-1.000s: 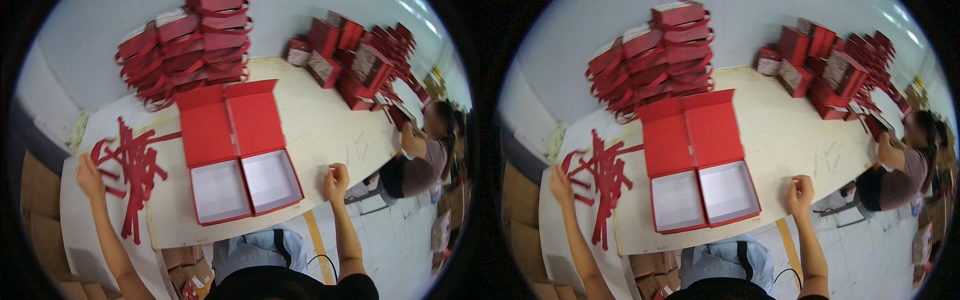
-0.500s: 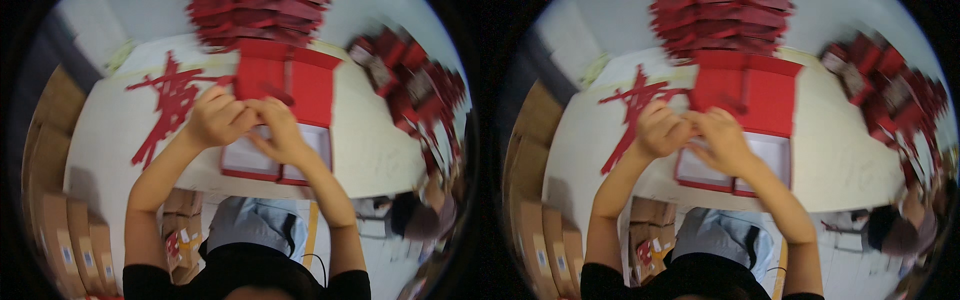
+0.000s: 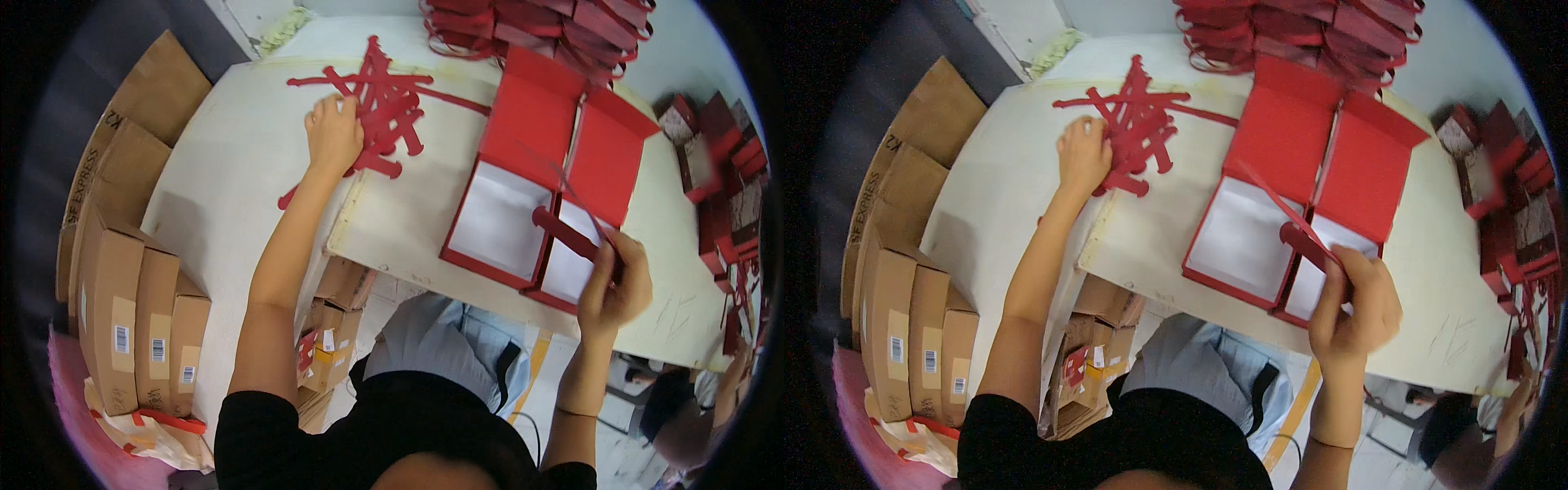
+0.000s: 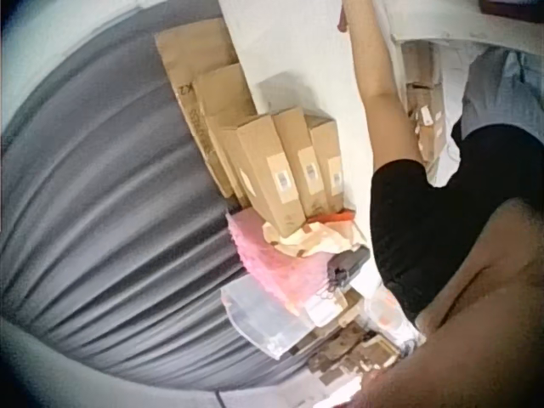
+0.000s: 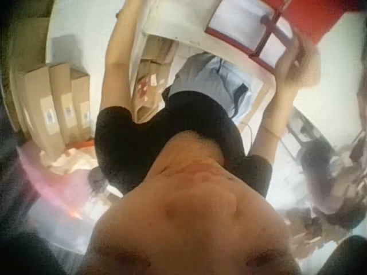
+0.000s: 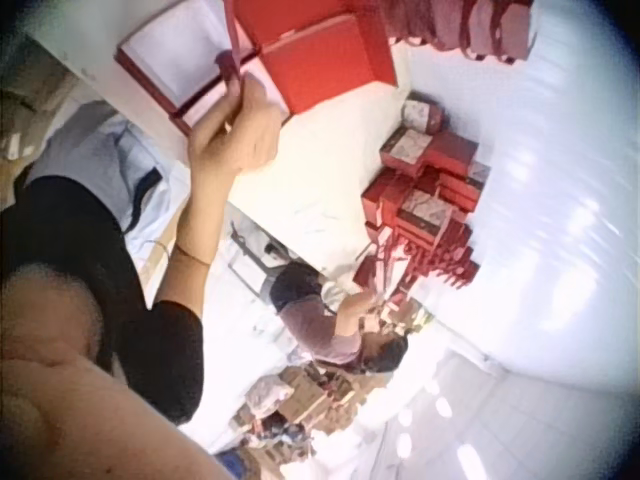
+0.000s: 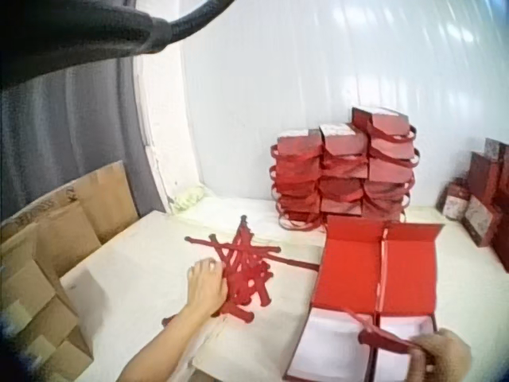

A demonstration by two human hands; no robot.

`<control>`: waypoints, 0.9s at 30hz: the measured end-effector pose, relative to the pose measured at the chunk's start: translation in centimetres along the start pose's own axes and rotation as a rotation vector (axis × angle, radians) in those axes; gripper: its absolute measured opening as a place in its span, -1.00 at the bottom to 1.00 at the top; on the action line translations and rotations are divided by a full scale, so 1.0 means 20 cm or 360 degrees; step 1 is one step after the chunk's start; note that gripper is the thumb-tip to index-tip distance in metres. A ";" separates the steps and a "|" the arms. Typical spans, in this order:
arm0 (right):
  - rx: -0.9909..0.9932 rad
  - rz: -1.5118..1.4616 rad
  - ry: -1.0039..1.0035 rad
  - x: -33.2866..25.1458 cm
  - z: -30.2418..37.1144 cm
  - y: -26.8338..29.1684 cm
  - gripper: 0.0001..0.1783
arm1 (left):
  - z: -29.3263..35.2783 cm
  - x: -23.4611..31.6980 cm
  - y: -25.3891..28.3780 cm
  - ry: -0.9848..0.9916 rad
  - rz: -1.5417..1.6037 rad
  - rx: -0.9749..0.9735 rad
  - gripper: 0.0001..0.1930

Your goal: The person assembles cardboard gift boxes by hand, inserting red ribbon straps through pre-cut slots in the box sides and placing the finished boxes into stacks.

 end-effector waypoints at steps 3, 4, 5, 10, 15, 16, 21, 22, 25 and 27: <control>0.0192 -0.0188 -0.0550 0.17 0.21 0.22 -0.91 | -0.09 0.30 0.17 -0.0136 0.0405 0.0161 -0.78; 0.0367 -0.0386 -0.0826 0.25 0.31 0.29 -0.89 | -0.11 0.40 0.23 -0.0258 0.0527 0.0246 -0.79; 0.0364 -0.0713 -0.0909 0.30 0.34 0.33 -0.87 | -0.11 0.48 0.27 -0.0303 0.0689 0.0204 -0.79; 0.0447 -0.2030 -0.1129 0.50 0.56 0.55 -0.79 | 0.01 0.96 0.38 -0.0487 0.1578 -0.0166 -0.79; 0.0280 -0.1824 -0.1283 0.54 0.80 0.64 -0.74 | 0.32 1.42 0.31 -0.0659 0.1520 -0.0884 -0.59; 0.0210 -0.1730 -0.1276 0.52 0.81 0.66 -0.78 | 0.37 1.42 0.23 -0.0668 0.1394 -0.0893 -0.57; 0.0178 -0.0748 -0.1336 0.51 0.92 0.67 -0.80 | 0.41 1.27 0.13 -0.0741 0.1004 -0.0677 -0.46; 0.0032 -0.0720 -0.1362 0.48 0.91 0.61 -0.81 | 0.40 1.23 0.13 -0.0751 0.0966 -0.0713 -0.48; -0.0399 -0.0317 -0.1408 0.44 0.92 0.44 -0.90 | 0.32 1.13 0.12 -0.0688 0.0802 -0.0784 -0.52; -0.0639 -0.0079 -0.1262 0.41 0.89 0.32 -0.94 | 0.29 1.05 0.11 -0.0503 0.0596 -0.0804 -0.52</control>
Point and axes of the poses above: each hand's wrist, its own z-axis away from the middle knuckle, its own y-axis out of the back of the hand, x = y × z, the point moved 8 cm from there along -z, towards the middle knuckle, and after that the axes turned 12 degrees about z, right-handed, at the moved point
